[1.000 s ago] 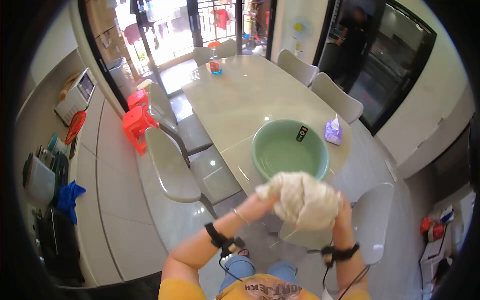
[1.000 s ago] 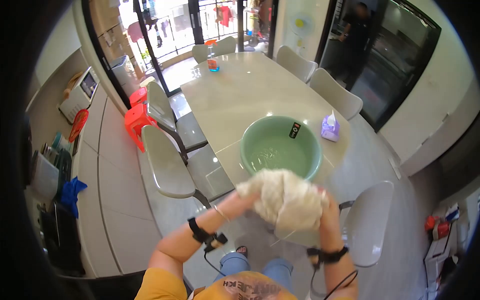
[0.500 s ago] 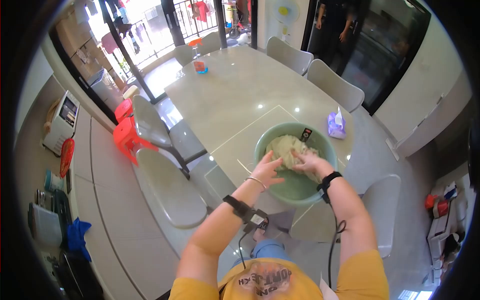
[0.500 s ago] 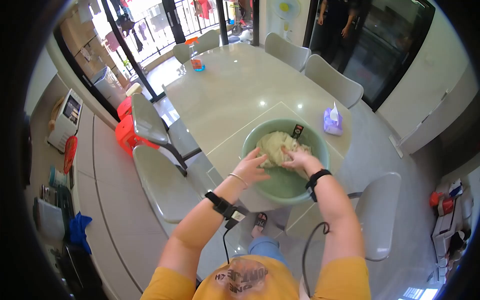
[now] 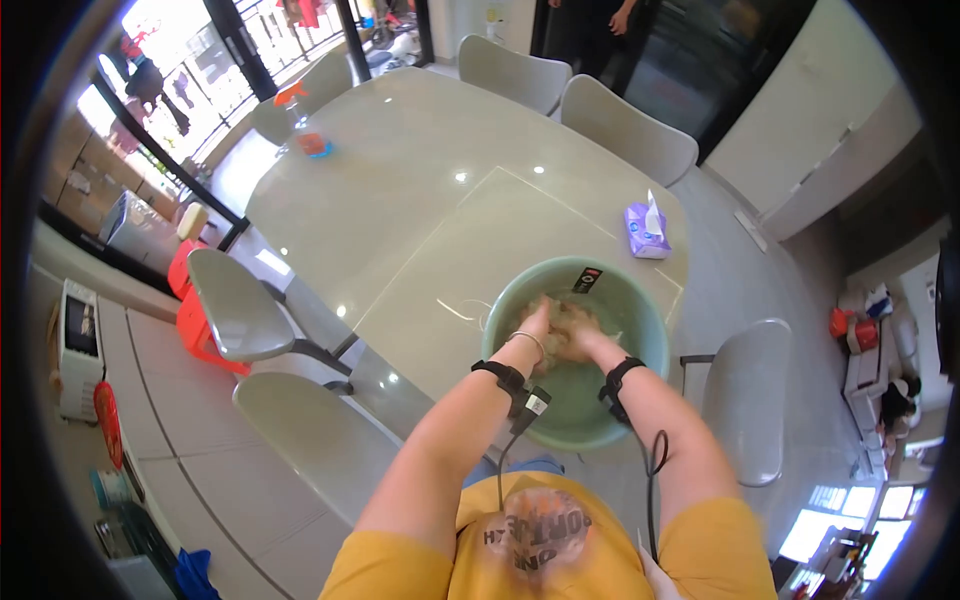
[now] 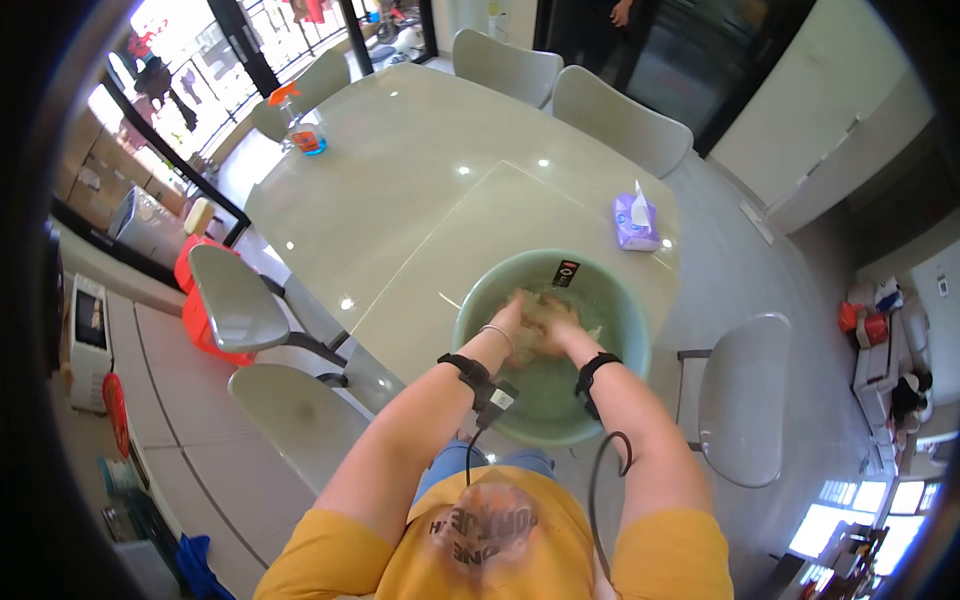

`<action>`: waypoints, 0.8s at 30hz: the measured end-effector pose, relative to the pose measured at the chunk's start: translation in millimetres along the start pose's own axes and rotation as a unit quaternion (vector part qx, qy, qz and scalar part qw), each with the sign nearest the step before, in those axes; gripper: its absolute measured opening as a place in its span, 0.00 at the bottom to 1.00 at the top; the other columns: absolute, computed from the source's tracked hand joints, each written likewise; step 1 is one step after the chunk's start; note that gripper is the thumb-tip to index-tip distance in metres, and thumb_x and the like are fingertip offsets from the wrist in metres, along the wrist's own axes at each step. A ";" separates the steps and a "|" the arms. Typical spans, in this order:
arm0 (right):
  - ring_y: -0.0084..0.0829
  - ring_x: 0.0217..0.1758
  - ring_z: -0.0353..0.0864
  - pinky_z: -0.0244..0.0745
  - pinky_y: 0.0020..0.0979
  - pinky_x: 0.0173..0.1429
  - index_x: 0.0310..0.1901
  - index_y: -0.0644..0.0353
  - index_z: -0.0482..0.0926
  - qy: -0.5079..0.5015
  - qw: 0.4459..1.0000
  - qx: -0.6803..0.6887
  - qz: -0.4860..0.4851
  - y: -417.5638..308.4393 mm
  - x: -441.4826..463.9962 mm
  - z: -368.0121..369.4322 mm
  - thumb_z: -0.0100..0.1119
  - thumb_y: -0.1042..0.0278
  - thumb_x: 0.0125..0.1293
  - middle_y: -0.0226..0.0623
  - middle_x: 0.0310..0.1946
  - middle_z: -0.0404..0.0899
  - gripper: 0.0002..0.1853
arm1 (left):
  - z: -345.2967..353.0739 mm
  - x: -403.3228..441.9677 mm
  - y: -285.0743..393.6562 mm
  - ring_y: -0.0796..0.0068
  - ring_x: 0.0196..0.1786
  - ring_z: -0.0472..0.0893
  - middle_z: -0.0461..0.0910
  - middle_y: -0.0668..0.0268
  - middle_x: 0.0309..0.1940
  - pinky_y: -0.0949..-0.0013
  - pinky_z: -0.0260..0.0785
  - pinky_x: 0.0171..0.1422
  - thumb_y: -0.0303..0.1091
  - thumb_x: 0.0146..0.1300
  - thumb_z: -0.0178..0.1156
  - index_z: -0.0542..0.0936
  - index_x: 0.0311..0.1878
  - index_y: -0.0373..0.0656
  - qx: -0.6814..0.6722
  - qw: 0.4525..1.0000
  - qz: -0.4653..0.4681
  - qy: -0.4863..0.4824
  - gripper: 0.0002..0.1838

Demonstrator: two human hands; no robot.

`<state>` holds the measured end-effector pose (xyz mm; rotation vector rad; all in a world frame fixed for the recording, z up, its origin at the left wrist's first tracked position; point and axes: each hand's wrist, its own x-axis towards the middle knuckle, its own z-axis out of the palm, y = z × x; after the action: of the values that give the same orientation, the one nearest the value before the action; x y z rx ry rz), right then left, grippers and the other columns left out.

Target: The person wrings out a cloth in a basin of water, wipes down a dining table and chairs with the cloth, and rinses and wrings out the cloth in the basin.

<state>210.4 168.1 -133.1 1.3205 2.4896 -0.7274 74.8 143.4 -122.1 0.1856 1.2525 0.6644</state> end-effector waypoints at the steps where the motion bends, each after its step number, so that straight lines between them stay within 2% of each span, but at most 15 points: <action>1: 0.41 0.68 0.61 0.65 0.43 0.63 0.64 0.46 0.68 0.053 0.984 0.171 0.017 6.6 1.6 6.6 0.68 0.52 0.47 0.45 0.64 0.63 0.38 | 2.5 -8.3 10.1 0.45 0.69 0.58 0.57 0.59 0.69 0.29 0.52 0.60 0.69 0.59 0.46 0.52 0.71 0.56 -0.011 0.999 -0.032 -0.019 0.43; 2: 0.39 0.65 0.67 0.67 0.40 0.61 0.63 0.50 0.70 0.108 0.936 0.334 0.031 14.5 2.7 12.7 0.69 0.56 0.46 0.47 0.60 0.70 0.38 | 4.8 -14.7 21.4 0.45 0.68 0.59 0.59 0.58 0.68 0.29 0.53 0.60 0.71 0.58 0.44 0.54 0.70 0.54 -0.023 0.997 -0.062 -0.038 0.44; 3: 0.31 0.49 0.78 0.73 0.30 0.52 0.55 0.56 0.75 0.140 0.847 0.509 0.061 2.0 -3.4 9.2 0.69 0.63 0.51 0.40 0.46 0.79 0.27 | 5.5 -18.5 29.3 0.45 0.67 0.61 0.61 0.57 0.67 0.30 0.54 0.60 0.73 0.57 0.43 0.56 0.70 0.51 -0.035 0.993 -0.095 -0.053 0.45; 4: 0.28 0.46 0.77 0.73 0.28 0.49 0.52 0.57 0.75 0.173 0.789 0.586 0.059 -10.6 -7.3 1.1 0.67 0.65 0.54 0.37 0.43 0.79 0.23 | 6.0 -17.8 33.8 0.45 0.66 0.62 0.63 0.56 0.66 0.31 0.55 0.60 0.75 0.56 0.41 0.58 0.69 0.49 -0.046 0.988 -0.129 -0.066 0.47; 6: 0.22 0.40 0.77 0.73 0.25 0.43 0.46 0.58 0.76 0.233 0.647 0.724 0.053 -36.8 -16.6 -11.7 0.63 0.68 0.60 0.30 0.37 0.78 0.13 | 4.3 20.3 20.9 0.51 0.57 0.72 0.73 0.57 0.55 0.42 0.64 0.57 0.72 0.58 0.43 0.69 0.57 0.46 -0.152 0.973 -0.074 -0.160 0.39; 7: 0.18 0.36 0.74 0.72 0.24 0.41 0.41 0.57 0.75 0.263 0.625 0.735 0.032 -48.6 -19.6 -19.5 0.58 0.68 0.65 0.26 0.33 0.76 0.06 | 3.5 34.4 15.4 0.54 0.52 0.77 0.78 0.57 0.49 0.48 0.69 0.55 0.71 0.60 0.44 0.75 0.52 0.44 -0.202 0.957 -0.047 -0.204 0.37; 10: 0.17 0.37 0.74 0.72 0.23 0.41 0.41 0.57 0.76 0.298 0.580 0.757 0.041 -80.2 -32.8 -41.0 0.60 0.65 0.65 0.25 0.33 0.76 0.07 | 7.2 21.4 32.8 0.60 0.35 0.81 0.81 0.62 0.32 0.60 0.75 0.43 0.65 0.63 0.46 0.77 0.34 0.45 -0.201 0.927 -0.096 -0.303 0.29; 11: 0.22 0.37 0.76 0.72 0.26 0.42 0.38 0.57 0.77 0.317 0.621 0.716 0.035 -87.1 -35.4 -42.0 0.60 0.63 0.65 0.27 0.32 0.76 0.08 | 3.2 25.3 34.3 0.57 0.40 0.80 0.79 0.60 0.39 0.55 0.73 0.47 0.62 0.65 0.45 0.78 0.41 0.44 -0.112 0.944 -0.111 -0.289 0.28; 13: 0.28 0.37 0.77 0.72 0.29 0.43 0.37 0.58 0.78 0.420 0.754 0.504 -0.022 -91.4 -35.0 -41.0 0.60 0.62 0.63 0.31 0.32 0.76 0.09 | 4.1 29.5 28.1 0.57 0.40 0.80 0.79 0.60 0.40 0.55 0.74 0.47 0.59 0.65 0.46 0.78 0.42 0.44 -0.033 0.952 -0.130 -0.274 0.26; 14: 0.30 0.36 0.77 0.72 0.30 0.44 0.36 0.58 0.78 0.457 0.802 0.380 -0.052 -91.9 -34.9 -42.2 0.60 0.61 0.63 0.33 0.31 0.76 0.09 | 6.3 31.2 24.2 0.57 0.41 0.80 0.79 0.60 0.40 0.55 0.74 0.47 0.57 0.65 0.46 0.77 0.43 0.43 -0.039 0.955 -0.125 -0.267 0.25; 15: 0.42 0.36 0.77 0.72 0.36 0.43 0.33 0.61 0.77 0.443 0.826 0.348 -0.015 -94.5 -37.0 -44.0 0.60 0.60 0.61 0.40 0.32 0.76 0.11 | 6.5 30.8 20.6 0.58 0.41 0.80 0.79 0.60 0.41 0.55 0.74 0.47 0.55 0.65 0.47 0.77 0.43 0.43 -0.044 0.958 -0.118 -0.258 0.24; 18: 0.46 0.35 0.76 0.72 0.39 0.42 0.31 0.60 0.76 0.527 0.836 0.148 -0.037 -81.4 -26.7 -42.7 0.59 0.60 0.60 0.41 0.32 0.76 0.11 | 11.2 28.1 13.5 0.58 0.42 0.80 0.79 0.60 0.42 0.56 0.74 0.47 0.50 0.65 0.48 0.77 0.44 0.42 -0.053 0.968 -0.089 -0.229 0.20; 21: 0.48 0.35 0.76 0.72 0.42 0.41 0.31 0.57 0.76 0.480 0.849 0.221 0.020 -52.6 -22.3 -42.2 0.58 0.56 0.59 0.41 0.30 0.75 0.12 | 18.7 22.6 4.9 0.59 0.43 0.80 0.78 0.60 0.43 0.56 0.75 0.47 0.45 0.66 0.50 0.76 0.46 0.41 -0.049 0.981 -0.028 -0.187 0.17; 24: 0.46 0.35 0.76 0.72 0.42 0.41 0.32 0.54 0.77 0.321 0.926 0.163 0.114 0.0 -17.9 -34.3 0.58 0.52 0.58 0.41 0.30 0.75 0.13 | 9.4 26.8 -19.8 0.60 0.44 0.80 0.78 0.60 0.44 0.56 0.75 0.47 0.40 0.66 0.52 0.75 0.47 0.40 -0.011 0.988 0.057 -0.146 0.14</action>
<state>221.5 173.5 -96.4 2.2362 2.6718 -0.7672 94.8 144.6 -150.4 0.3268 0.9576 0.7207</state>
